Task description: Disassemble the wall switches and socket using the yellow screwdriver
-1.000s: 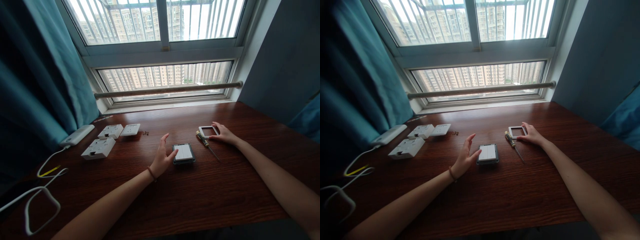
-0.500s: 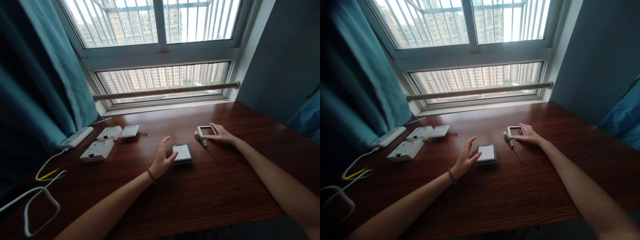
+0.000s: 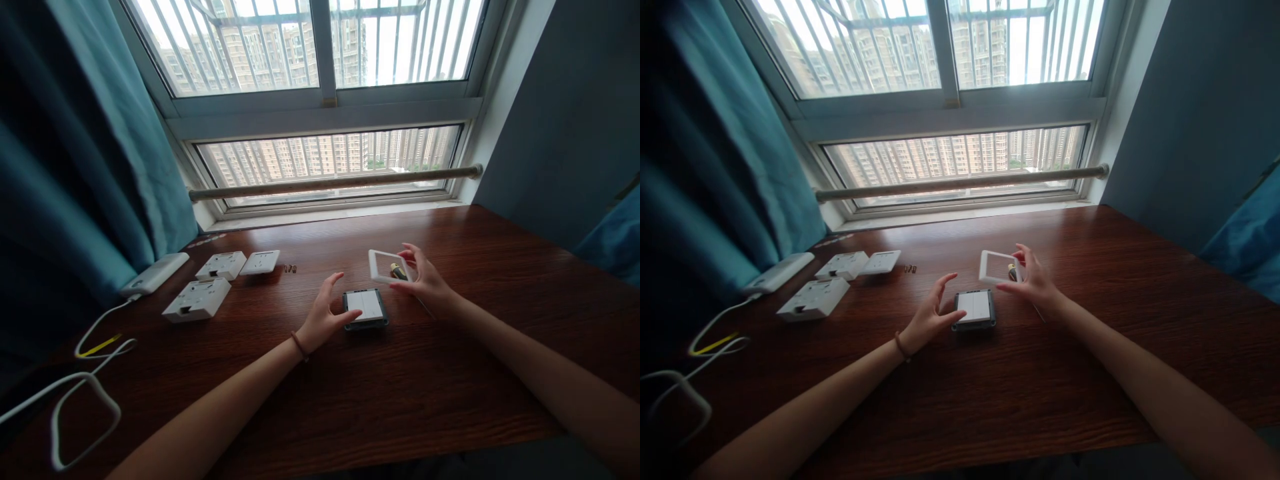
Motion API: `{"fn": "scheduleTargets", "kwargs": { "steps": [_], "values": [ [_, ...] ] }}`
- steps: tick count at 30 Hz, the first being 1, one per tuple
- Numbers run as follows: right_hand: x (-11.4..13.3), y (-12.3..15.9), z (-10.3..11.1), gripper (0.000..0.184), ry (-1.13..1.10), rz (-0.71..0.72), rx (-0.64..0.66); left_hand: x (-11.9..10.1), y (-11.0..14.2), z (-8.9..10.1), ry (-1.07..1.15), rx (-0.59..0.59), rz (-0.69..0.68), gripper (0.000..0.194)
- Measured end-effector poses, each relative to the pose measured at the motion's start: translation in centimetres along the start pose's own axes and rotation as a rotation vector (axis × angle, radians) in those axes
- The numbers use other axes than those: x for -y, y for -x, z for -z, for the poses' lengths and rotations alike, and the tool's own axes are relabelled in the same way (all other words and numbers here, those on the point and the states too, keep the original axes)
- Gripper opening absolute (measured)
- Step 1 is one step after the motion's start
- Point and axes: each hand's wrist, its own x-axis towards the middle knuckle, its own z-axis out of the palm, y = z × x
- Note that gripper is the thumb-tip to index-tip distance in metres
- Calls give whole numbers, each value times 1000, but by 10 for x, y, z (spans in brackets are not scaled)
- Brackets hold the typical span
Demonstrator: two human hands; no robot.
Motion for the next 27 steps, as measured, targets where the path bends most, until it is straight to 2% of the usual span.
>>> {"fn": "scheduleTargets", "kwargs": {
  "steps": [3, 6, 11, 16, 22, 27],
  "values": [
    [31, 18, -19, 90, -47, 57, 135, 0, -2, 5, 15, 84, -38, 84],
    [42, 30, -29, 90, -11, 74, 177, 0, 0, 6, 85, 124, -14, 87],
    [41, 36, -36, 91, 15, 83, 219, -2, 2, 3, 170, 189, 47, 82],
    [38, 37, -38, 88, -48, 85, 259, 4, -3, 10, 161, 228, 6, 76],
    [34, 38, -38, 85, -137, 72, 278, 9, -8, 19, 114, 351, 46, 79],
    [27, 38, -42, 90, -239, 19, 312, 3, -8, 20, 58, 367, 36, 84]
  ]
}}
